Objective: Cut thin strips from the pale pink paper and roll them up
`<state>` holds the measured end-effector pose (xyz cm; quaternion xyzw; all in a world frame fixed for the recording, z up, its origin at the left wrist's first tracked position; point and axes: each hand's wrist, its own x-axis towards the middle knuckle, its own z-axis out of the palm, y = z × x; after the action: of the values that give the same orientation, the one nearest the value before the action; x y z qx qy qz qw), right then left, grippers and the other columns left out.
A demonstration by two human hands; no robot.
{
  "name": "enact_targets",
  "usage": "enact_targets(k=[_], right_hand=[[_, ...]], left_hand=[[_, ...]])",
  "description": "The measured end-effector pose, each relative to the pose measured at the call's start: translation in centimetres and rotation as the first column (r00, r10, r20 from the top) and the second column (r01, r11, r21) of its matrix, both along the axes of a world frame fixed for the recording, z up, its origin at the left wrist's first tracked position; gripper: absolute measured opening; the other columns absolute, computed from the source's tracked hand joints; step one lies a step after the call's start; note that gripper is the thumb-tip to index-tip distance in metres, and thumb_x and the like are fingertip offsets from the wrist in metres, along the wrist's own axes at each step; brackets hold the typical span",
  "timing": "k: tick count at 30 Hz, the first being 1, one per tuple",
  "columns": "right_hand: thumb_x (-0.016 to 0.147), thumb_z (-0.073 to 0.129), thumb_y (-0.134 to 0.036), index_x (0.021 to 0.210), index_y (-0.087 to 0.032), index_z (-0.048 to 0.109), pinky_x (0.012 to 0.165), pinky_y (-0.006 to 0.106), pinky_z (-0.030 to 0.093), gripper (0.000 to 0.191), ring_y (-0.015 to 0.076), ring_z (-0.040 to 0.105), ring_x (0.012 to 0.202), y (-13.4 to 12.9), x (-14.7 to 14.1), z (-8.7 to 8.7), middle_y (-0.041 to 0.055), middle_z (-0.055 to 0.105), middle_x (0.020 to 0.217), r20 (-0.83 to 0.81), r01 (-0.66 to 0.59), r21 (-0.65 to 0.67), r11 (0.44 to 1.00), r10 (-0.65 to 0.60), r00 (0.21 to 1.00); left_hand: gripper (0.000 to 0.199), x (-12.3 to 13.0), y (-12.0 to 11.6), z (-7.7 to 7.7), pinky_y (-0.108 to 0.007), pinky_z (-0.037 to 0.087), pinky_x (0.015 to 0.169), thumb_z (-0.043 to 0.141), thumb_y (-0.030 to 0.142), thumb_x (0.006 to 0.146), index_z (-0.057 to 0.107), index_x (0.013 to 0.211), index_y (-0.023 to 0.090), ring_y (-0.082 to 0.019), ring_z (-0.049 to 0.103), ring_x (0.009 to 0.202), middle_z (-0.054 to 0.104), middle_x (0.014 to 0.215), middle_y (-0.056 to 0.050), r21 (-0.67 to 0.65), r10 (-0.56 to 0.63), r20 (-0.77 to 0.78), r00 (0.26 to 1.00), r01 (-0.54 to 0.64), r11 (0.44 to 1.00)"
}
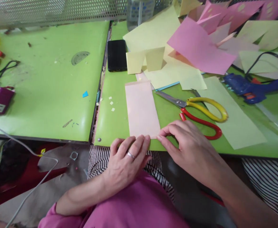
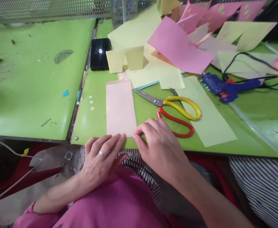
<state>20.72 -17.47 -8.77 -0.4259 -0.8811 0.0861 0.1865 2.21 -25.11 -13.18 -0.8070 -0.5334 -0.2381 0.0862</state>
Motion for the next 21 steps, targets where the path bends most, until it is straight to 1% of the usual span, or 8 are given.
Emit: enact_targets(k=[3, 8, 9, 13, 17, 21], right_hand=[[0.094, 0.051, -0.024, 0.081, -0.021, 0.053, 0.072, 0.037, 0.045, 0.014, 0.0213, 0.054, 0.075, 0.0, -0.1, -0.1, 0.0041, 0.06, 0.077, 0.015, 0.013, 0.005, 1.0, -0.013, 1.0], [0.093, 0.05, -0.023, 0.079, -0.021, 0.052, 0.073, 0.038, 0.045, 0.014, 0.0213, 0.054, 0.074, 0.1, 0.0, 0.1, 0.0044, 0.059, 0.075, 0.043, 0.003, -0.001, 1.0, -0.003, 0.999], [0.093, 0.05, -0.023, 0.079, -0.021, 0.052, 0.072, 0.037, 0.045, 0.014, 0.0211, 0.055, 0.074, 0.2, -0.1, 0.1, 0.0043, 0.059, 0.075, 0.045, 0.002, -0.004, 1.0, -0.001, 0.999], [0.093, 0.049, -0.023, 0.079, -0.021, 0.052, 0.07, 0.036, 0.045, 0.014, 0.0207, 0.055, 0.073, 0.2, -0.2, 0.2, 0.0037, 0.059, 0.075, 0.042, 0.003, -0.004, 1.0, -0.003, 0.999], [0.092, 0.05, -0.024, 0.078, -0.021, 0.051, 0.069, 0.036, 0.045, 0.015, 0.0208, 0.055, 0.072, 0.2, -0.3, 0.1, 0.004, 0.059, 0.074, 0.053, 0.019, 0.008, 1.0, -0.019, 0.998], [0.092, 0.051, -0.023, 0.077, -0.022, 0.05, 0.07, 0.037, 0.046, 0.015, 0.0213, 0.056, 0.073, 0.0, -0.3, 0.0, 0.0044, 0.06, 0.074, 0.069, 0.042, 0.022, 0.999, -0.044, 0.997]], left_hand=[[0.043, 0.1, -0.1, 0.1, -0.039, 0.035, 0.095, 0.057, 0.039, 0.095, 0.059, 0.132, 0.018, -0.022, 0.056, 0.107, 0.068, 0.12, -0.005, -0.003, 0.015, -0.024, 1.0, -0.015, 1.0], [0.046, 0.2, -0.4, -0.1, -0.039, 0.033, 0.097, 0.063, 0.039, 0.091, 0.057, 0.135, 0.028, -0.023, 0.054, 0.109, 0.065, 0.123, -0.004, -0.021, 0.009, -0.026, 1.0, -0.01, 1.0], [0.048, 0.3, -0.4, -0.1, -0.04, 0.033, 0.098, 0.063, 0.04, 0.091, 0.056, 0.136, 0.027, -0.024, 0.053, 0.11, 0.064, 0.124, -0.005, -0.027, 0.013, -0.021, 1.0, -0.013, 1.0], [0.051, 0.8, -0.7, -0.4, -0.039, 0.034, 0.101, 0.062, 0.044, 0.09, 0.056, 0.135, 0.02, -0.025, 0.051, 0.111, 0.062, 0.125, -0.008, -0.006, 0.011, -0.007, 1.0, -0.011, 1.0], [0.044, 1.2, -0.7, -0.3, -0.036, 0.034, 0.103, 0.058, 0.038, 0.094, 0.058, 0.132, 0.016, -0.022, 0.052, 0.113, 0.063, 0.125, -0.008, 0.004, -0.008, -0.041, 0.999, 0.008, 1.0], [0.044, 1.2, -0.7, 0.1, -0.039, 0.032, 0.106, 0.055, 0.035, 0.096, 0.056, 0.134, 0.015, -0.022, 0.053, 0.112, 0.064, 0.122, -0.007, -0.016, -0.013, -0.063, 0.998, 0.012, 1.0]])
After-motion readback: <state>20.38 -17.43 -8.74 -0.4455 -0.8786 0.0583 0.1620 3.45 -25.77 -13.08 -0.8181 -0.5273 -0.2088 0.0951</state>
